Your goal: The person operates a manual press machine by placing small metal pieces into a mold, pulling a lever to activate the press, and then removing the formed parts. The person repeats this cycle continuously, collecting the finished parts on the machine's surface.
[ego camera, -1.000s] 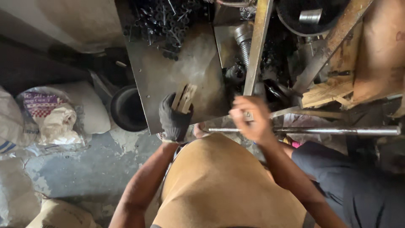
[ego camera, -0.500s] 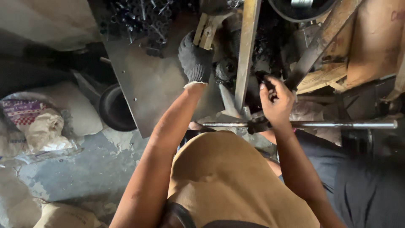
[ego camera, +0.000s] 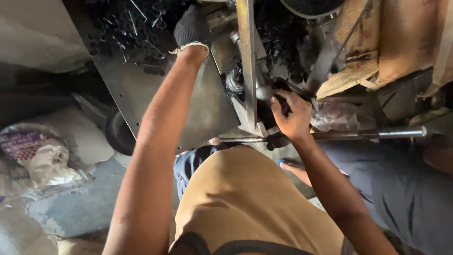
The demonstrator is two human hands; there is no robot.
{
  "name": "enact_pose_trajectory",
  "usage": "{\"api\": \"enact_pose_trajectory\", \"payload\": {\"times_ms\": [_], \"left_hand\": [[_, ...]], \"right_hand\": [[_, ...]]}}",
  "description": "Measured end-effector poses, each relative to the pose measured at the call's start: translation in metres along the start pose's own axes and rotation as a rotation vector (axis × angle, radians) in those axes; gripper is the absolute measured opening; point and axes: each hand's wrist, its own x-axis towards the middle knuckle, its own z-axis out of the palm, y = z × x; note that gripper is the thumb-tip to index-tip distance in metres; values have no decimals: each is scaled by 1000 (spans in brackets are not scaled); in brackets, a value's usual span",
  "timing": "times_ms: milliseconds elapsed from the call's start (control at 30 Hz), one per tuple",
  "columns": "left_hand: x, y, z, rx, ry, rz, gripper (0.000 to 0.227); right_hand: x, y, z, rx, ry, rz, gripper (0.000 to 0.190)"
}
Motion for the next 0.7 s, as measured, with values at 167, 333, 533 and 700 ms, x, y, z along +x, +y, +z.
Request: {"api": "enact_pose_trajectory", "payload": {"times_ms": [167,333,533,700], "left_hand": [[-22,2,-21,-320,-97,9,29],[-35,8,-24,-407,-39,137,33],[-20,23,-2,-268,-77,-12,39],[-25,20,4,-310,-48,25,42]], "right_hand": [[-13,1,-7,-40,223,-215,23],[-49,9,-78,-607,892,-234,11],[-39,20,-133,201,710,-39,49],[-59,-38,-104,-275,652,-216,21]]}}
